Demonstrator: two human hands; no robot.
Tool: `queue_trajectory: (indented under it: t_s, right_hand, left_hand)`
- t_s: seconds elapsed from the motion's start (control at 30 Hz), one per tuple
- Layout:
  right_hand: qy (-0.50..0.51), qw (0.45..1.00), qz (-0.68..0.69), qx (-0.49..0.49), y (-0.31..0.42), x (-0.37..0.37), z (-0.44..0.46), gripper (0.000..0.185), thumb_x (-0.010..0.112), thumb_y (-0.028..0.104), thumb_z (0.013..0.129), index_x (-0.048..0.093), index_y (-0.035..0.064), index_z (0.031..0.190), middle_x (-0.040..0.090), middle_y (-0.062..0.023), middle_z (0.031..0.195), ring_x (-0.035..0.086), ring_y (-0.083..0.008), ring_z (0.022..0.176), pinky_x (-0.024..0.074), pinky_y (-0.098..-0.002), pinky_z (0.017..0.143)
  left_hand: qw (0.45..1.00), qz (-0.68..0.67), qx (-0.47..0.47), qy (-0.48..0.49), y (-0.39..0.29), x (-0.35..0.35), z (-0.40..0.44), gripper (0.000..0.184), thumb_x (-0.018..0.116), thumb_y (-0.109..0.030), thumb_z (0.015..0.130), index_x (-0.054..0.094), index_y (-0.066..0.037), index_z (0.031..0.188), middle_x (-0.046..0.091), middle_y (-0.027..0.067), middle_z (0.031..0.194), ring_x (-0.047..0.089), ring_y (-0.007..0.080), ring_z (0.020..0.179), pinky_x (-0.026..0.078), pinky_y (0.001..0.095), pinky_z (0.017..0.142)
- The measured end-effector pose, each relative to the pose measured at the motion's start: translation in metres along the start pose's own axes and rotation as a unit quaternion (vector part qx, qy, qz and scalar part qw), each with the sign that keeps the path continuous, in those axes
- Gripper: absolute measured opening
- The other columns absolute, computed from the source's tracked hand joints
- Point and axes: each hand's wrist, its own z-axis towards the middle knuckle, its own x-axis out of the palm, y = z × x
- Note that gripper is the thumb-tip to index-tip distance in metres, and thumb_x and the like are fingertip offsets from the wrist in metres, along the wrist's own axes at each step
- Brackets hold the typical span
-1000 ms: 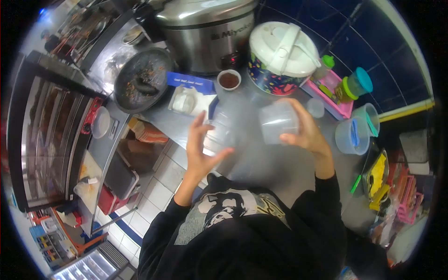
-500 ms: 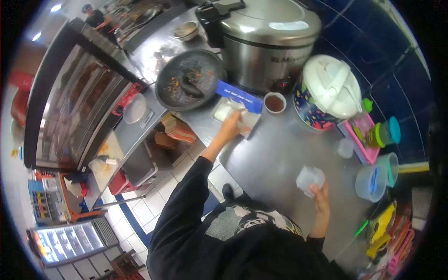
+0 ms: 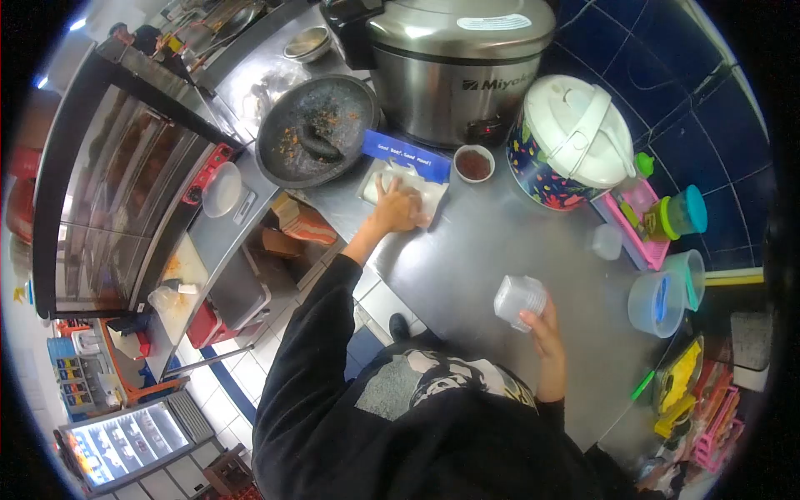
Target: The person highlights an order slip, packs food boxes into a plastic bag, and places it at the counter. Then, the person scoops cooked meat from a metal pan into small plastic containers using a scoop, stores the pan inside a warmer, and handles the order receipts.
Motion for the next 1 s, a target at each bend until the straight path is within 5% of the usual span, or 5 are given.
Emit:
queue_trajectory:
  t_s: [0.13,0.47,0.63,0.73,1.0]
  right_hand:
    - [0.014,0.999,0.038,0.021,-0.018,0.016,0.016,0.073,0.073,0.016,0.071,0.037,0.0014,0.133,0.05,-0.0123,0.121,0.049,-0.0233,0.113,0.0394,-0.0366,0.096]
    - [-0.02,0.988,-0.142,-0.063,-0.027,0.016,0.055,0.073,0.08,0.018,0.064,0.041,-0.0011,0.122,0.053,-0.0134,0.112,0.054,-0.0244,0.105,0.0432,-0.0376,0.091]
    - [0.026,0.935,-0.334,-0.119,-0.011,0.02,0.032,0.078,0.083,0.023,0.059,0.042,-0.0026,0.121,0.055,-0.0173,0.108,0.055,-0.0266,0.105,0.044,-0.0376,0.089]
    - [0.048,0.919,-0.366,-0.136,-0.023,0.017,0.018,0.077,0.084,0.023,0.059,0.043,-0.002,0.119,0.056,-0.0184,0.108,0.055,-0.0282,0.104,0.0443,-0.0386,0.089]
    - [0.017,0.965,-0.242,-0.101,-0.016,-0.018,0.003,0.076,0.084,0.022,0.058,0.043,0.0014,0.119,0.057,-0.0182,0.108,0.057,-0.03,0.101,0.0452,-0.0391,0.087]
  left_hand:
    - [0.996,-0.031,0.036,-0.074,0.007,0.018,-0.006,0.049,0.048,-0.056,0.084,0.071,-0.016,0.097,0.059,0.0044,0.121,0.026,0.0413,0.132,0.0,0.0704,0.103]
    - [0.934,-0.139,0.026,-0.328,-0.051,-0.008,-0.036,0.039,0.069,-0.038,0.076,0.06,-0.011,0.102,0.059,0.007,0.118,0.039,0.0303,0.128,0.014,0.0549,0.108]
    - [0.885,-0.365,0.278,-0.085,-0.16,-0.015,-0.083,0.085,0.075,-0.04,0.071,0.034,-0.005,0.137,0.038,0.0194,0.137,0.034,0.0339,0.13,0.026,0.0482,0.106]
    - [0.849,-0.474,0.231,0.028,-0.19,-0.001,-0.09,0.094,0.078,-0.038,0.068,0.028,-0.003,0.14,0.036,0.02,0.138,0.034,0.0357,0.13,0.028,0.0439,0.107]
    - [0.84,-0.504,0.2,-0.023,-0.191,0.054,-0.089,0.093,0.085,-0.031,0.062,0.034,-0.004,0.135,0.043,0.0177,0.129,0.042,0.0337,0.12,0.034,0.0414,0.102]
